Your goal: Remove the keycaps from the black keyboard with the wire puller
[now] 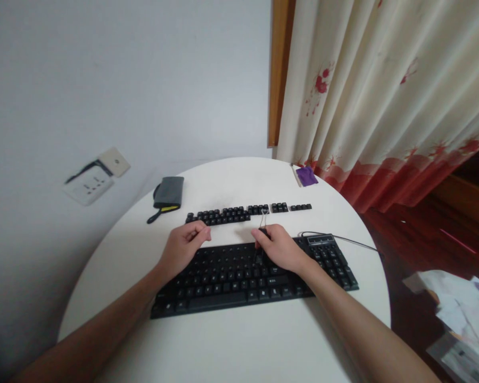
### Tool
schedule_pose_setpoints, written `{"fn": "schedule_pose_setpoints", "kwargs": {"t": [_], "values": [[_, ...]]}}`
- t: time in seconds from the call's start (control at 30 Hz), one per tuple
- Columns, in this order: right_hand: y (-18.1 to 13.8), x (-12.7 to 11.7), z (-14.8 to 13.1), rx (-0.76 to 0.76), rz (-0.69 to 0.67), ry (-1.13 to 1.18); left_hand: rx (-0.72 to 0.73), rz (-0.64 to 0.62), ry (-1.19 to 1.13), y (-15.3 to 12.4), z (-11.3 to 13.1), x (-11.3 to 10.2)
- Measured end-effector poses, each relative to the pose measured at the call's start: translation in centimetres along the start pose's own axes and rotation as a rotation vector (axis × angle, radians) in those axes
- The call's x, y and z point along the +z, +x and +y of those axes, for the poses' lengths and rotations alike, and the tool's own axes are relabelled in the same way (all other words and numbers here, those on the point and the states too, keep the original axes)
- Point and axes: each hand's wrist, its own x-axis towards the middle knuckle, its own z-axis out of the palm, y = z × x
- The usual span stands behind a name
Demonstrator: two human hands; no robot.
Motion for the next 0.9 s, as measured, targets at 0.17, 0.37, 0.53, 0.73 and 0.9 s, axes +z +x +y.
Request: {"fn": "schedule_pose_setpoints", "kwargs": {"t": [0.17, 0.37, 0.53, 0.73, 0.9], "values": [[-0.4, 0.5, -0.9, -0.150, 0.057, 0.139, -0.016, -0.129, -0.146, -0.2, 0.3, 0.1], [-1.7, 1.9, -2.6, -0.282, 0.054, 0.220, 0.097, -0.360, -0.202, -0.6, 0.7, 0.5], [-2.0, 2.7, -2.9, -0.370, 0.036, 0.248, 0.183, -0.391, -0.186, -0.8, 0.7, 0.6], [-1.9, 2.8, -2.5, -0.459, 0.042, 0.181, 0.147, -0.443, -0.266, -0.7, 0.4, 0.7], [-2.0, 3.4, -2.6, -0.465, 0.094, 0.127, -0.012, -0.517, -0.555, -1.0, -0.1, 1.3]]}}
